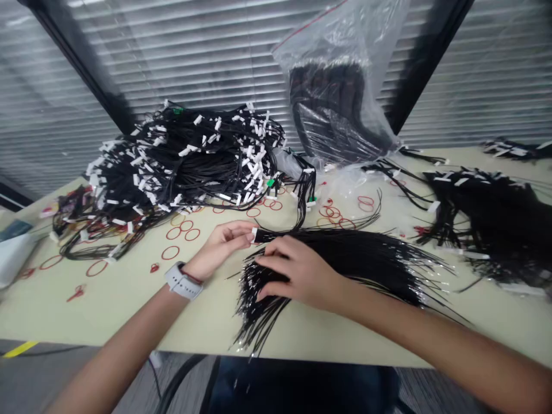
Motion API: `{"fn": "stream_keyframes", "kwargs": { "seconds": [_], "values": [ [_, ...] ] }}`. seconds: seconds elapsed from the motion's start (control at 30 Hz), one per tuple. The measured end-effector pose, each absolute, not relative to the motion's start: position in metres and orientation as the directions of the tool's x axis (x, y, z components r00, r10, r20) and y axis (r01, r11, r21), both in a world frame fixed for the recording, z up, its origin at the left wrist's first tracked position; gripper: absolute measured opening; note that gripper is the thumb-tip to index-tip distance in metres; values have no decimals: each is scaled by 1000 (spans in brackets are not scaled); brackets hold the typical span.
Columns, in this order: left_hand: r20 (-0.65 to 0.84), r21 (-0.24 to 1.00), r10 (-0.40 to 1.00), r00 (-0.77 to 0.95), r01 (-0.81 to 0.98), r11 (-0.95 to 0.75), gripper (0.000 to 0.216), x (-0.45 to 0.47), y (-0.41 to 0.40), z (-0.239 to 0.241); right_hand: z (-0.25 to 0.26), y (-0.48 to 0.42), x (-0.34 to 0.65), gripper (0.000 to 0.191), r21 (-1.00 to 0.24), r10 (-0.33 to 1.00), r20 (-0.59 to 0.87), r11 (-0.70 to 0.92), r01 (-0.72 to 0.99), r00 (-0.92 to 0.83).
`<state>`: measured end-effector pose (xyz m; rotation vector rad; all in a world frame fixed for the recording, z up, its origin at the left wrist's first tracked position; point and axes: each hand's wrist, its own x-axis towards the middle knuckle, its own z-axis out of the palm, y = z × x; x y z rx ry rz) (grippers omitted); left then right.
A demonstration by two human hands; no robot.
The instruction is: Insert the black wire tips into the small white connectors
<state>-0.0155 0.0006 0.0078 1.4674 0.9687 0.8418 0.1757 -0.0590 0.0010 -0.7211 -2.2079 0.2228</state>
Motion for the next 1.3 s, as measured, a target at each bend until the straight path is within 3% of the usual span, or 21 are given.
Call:
{"fn": "stream_keyframes", "kwargs": {
  "seconds": [0.07, 0.17, 0.27, 0.37, 0.5, 0.6, 0.7, 0.83, 1.13, 1.3],
  "values": [
    [9, 991, 915, 402, 117, -61, 26, -13, 0, 12, 16, -51, 186, 37, -539, 648, 638, 761, 360, -415],
    [21, 988, 918, 396, 135, -81, 22, -9, -1, 20, 32, -33, 203, 30, -704, 782, 512, 619, 349, -356],
    [36, 985, 931, 362, 142, -94, 20, -3, -3, 26, 36, -14, 210, 33, -653, 792, 427, 604, 457, -437],
    [87, 987, 954, 286, 107, -122, 22, 6, -7, 29, 34, -1, 208, 12, -558, 742, 364, 657, 506, -563],
    [87, 981, 947, 308, 138, -135, 33, 20, -15, 30, 37, 8, 208, 18, -655, 761, 283, 598, 462, -583],
    [27, 956, 927, 375, 260, -133, 26, 32, -16, 28, 38, 14, 213, 20, -738, 748, 252, 559, 378, -615],
    [31, 957, 945, 327, 261, -122, 27, 43, -12, 24, 37, 19, 218, 22, -785, 741, 256, 534, 314, -620],
    [18, 979, 954, 299, 187, -77, 24, 46, -10, 20, 35, 22, 219, 23, -779, 732, 296, 557, 289, -614],
    [-71, 924, 957, 283, 380, -43, 15, -8, -36, 27, 40, 14, 215, 27, -782, 740, 317, 558, 277, -594],
    [-285, 783, 830, 480, 615, -87, 17, -38, -50, 34, 43, 20, 223, 28, -809, 788, 319, 516, 282, -526]
  ]
}}
